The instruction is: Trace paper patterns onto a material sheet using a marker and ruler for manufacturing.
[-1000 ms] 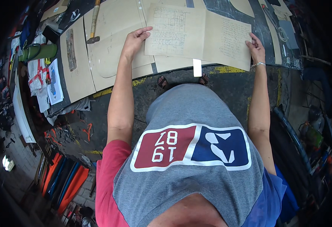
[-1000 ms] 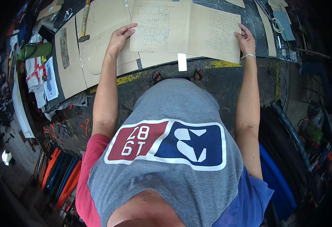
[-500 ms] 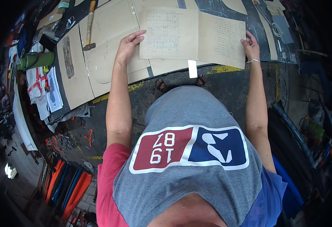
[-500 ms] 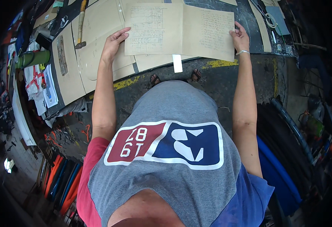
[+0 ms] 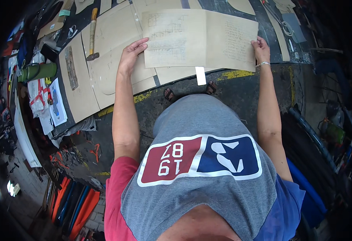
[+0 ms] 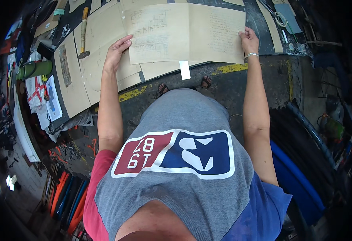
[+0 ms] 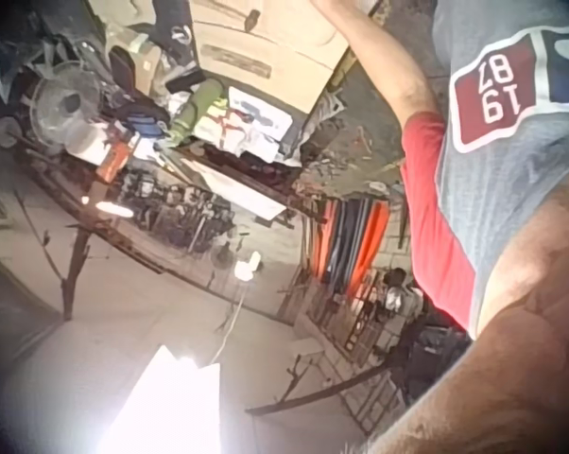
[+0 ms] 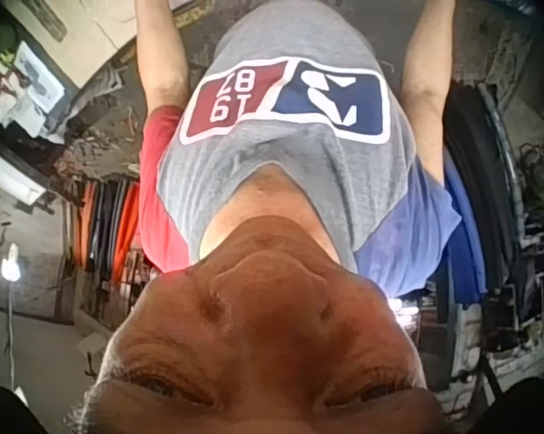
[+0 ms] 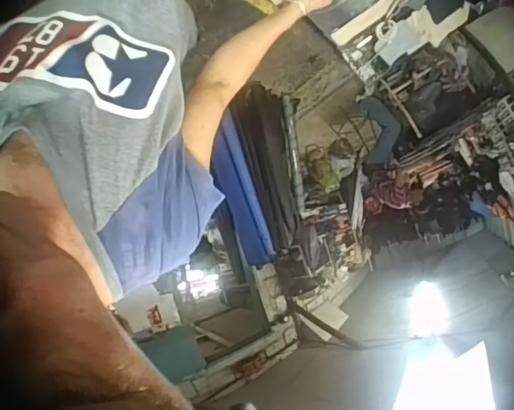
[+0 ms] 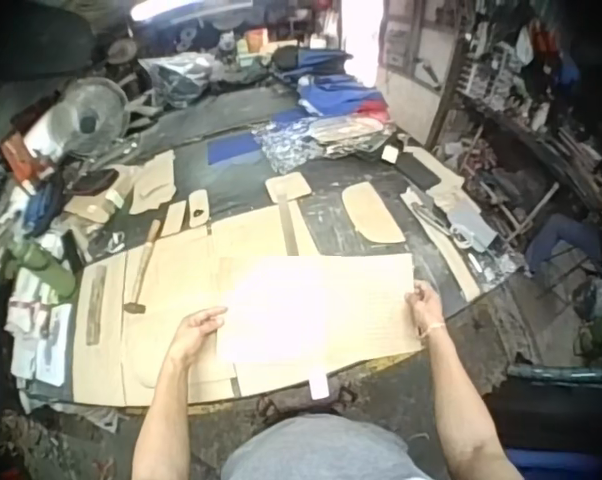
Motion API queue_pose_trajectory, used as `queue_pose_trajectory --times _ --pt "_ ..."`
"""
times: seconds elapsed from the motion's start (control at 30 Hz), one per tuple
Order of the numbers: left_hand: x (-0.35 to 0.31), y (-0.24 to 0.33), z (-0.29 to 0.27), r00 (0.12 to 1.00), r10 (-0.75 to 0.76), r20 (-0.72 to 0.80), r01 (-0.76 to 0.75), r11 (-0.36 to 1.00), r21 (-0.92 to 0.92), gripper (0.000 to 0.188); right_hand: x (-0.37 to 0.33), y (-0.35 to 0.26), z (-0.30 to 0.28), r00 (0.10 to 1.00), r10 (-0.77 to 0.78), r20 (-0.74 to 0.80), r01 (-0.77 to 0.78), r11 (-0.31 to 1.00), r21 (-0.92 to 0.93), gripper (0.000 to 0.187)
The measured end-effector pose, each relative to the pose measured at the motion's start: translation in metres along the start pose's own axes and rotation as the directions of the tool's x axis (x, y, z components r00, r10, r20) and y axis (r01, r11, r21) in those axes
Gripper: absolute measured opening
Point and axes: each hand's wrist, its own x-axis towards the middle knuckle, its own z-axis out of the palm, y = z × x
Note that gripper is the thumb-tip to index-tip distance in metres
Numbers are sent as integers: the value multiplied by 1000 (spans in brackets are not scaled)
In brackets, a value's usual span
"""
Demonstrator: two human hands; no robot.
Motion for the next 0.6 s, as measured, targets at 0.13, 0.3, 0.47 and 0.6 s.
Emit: queue_pose_trajectory --times 0.13,0.3,0.47,0.6 --pt "0 3 5 999 -46 -17 46 999 9 34 -4 -7 2 1000 -6 6 6 999 36 40" --pt "11 1 3 999 -54 1 54 998 29 35 -5 -25 2 1000 -10 -28 10 1000 -1 41" --pt "4 7 8 998 12 -54 0 976 216 36 3 -5 -4 998 -30 -55 27 999 -47 43" --pt "3 0 -1 998 -58 -28 60 995 76 37 14 -18 -26 995 -26 -94 31 998 53 34"
